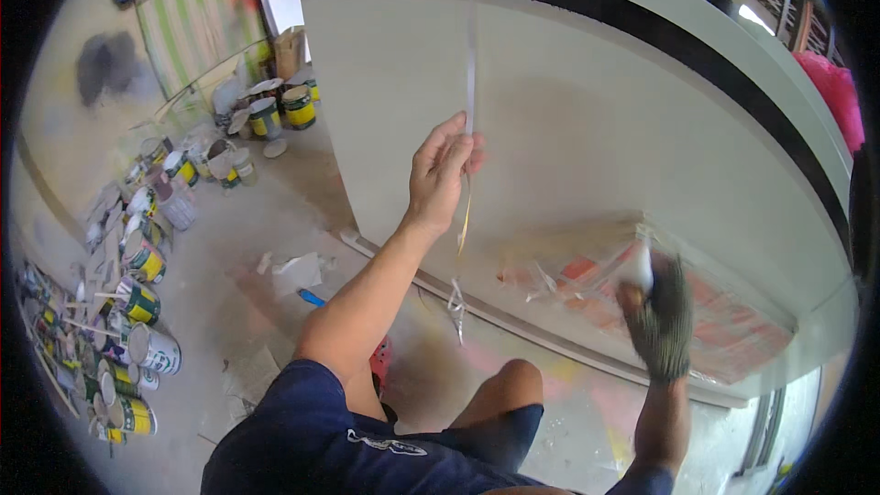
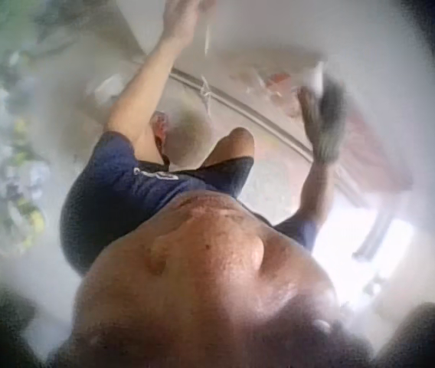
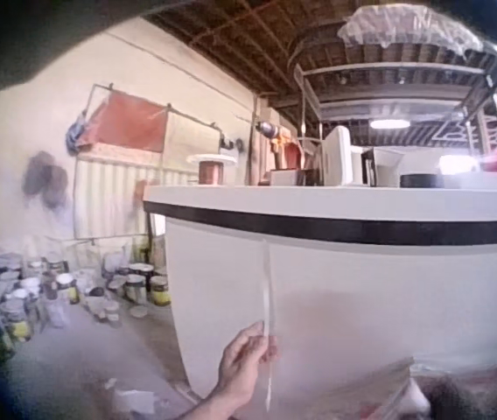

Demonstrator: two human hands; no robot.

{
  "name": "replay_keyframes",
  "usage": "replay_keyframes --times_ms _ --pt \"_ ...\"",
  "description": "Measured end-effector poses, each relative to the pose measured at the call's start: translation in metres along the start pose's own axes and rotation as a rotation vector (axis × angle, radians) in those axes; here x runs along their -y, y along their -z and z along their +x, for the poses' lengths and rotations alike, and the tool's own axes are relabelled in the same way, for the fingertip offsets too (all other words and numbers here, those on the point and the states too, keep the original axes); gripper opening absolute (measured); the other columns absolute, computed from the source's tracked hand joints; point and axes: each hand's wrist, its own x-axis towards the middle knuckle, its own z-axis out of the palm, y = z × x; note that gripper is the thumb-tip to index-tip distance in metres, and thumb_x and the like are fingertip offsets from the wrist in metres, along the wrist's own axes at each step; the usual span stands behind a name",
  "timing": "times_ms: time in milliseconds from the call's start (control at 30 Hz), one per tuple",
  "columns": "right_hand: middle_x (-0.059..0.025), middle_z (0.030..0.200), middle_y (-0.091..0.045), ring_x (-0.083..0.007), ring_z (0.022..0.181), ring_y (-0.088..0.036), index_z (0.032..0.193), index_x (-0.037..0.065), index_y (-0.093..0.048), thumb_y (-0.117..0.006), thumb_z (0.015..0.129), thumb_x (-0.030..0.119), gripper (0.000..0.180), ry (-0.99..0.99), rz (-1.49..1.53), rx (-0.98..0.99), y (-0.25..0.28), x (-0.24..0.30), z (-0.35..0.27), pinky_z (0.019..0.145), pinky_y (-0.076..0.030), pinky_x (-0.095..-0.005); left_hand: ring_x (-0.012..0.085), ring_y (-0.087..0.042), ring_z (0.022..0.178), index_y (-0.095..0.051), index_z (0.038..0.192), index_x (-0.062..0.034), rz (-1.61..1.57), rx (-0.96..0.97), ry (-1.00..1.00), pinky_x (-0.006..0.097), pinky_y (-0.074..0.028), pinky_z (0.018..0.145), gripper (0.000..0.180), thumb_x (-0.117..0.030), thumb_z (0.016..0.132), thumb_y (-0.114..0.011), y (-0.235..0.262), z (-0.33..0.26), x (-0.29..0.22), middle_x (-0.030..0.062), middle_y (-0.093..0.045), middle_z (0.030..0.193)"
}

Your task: Installing an LED light strip along the edge of a furniture counter.

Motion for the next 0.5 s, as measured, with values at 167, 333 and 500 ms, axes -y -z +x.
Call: replay_keyframes --times_ms 167,333,500 --pt "-0.0109 0.074 -0.065 -0.0236 0.064 -0.064 0.109 0.002 -0.061 -0.066 0.087 0.026 0.033 0.093 0.217 0.102 -0.006 0.067 0.111 0.069 -0.051 -0.0380 0.0173 -0.061 0.087 -0.051 0.133 -0.0036 -0.023 0.008 -0.041 0.032 -0.051 0.080 0.039 -0.021 0.098 -0.052 -0.006 0.001 -0.012 0.0100 -0.062 0.105" --pt "-0.0142 0.082 -0.068 -0.0286 0.071 -0.067 0.111 0.003 -0.061 -0.067 0.086 0.034 0.040 0.208 0.004 0.088 -0.014 0.099 0.170 0.071 -0.051 -0.0403 0.0143 -0.060 0.078 -0.055 0.131 -0.0045 -0.075 -0.044 0.013 0.029 -0.050 0.074 0.038 -0.024 0.098 -0.054 -0.011 -0.007 -0.015 0.0082 -0.063 0.102" --pt "-0.0211 0.095 -0.067 -0.0394 0.094 -0.063 0.111 0.004 -0.062 -0.069 0.081 0.038 0.046 0.427 -0.341 -0.048 -0.026 0.115 0.200 0.078 -0.050 -0.0462 0.0127 -0.059 0.075 -0.055 0.131 -0.0043 -0.147 0.014 0.055 0.026 -0.049 0.071 0.042 -0.031 0.098 -0.055 -0.008 -0.018 -0.015 0.0076 -0.064 0.102"
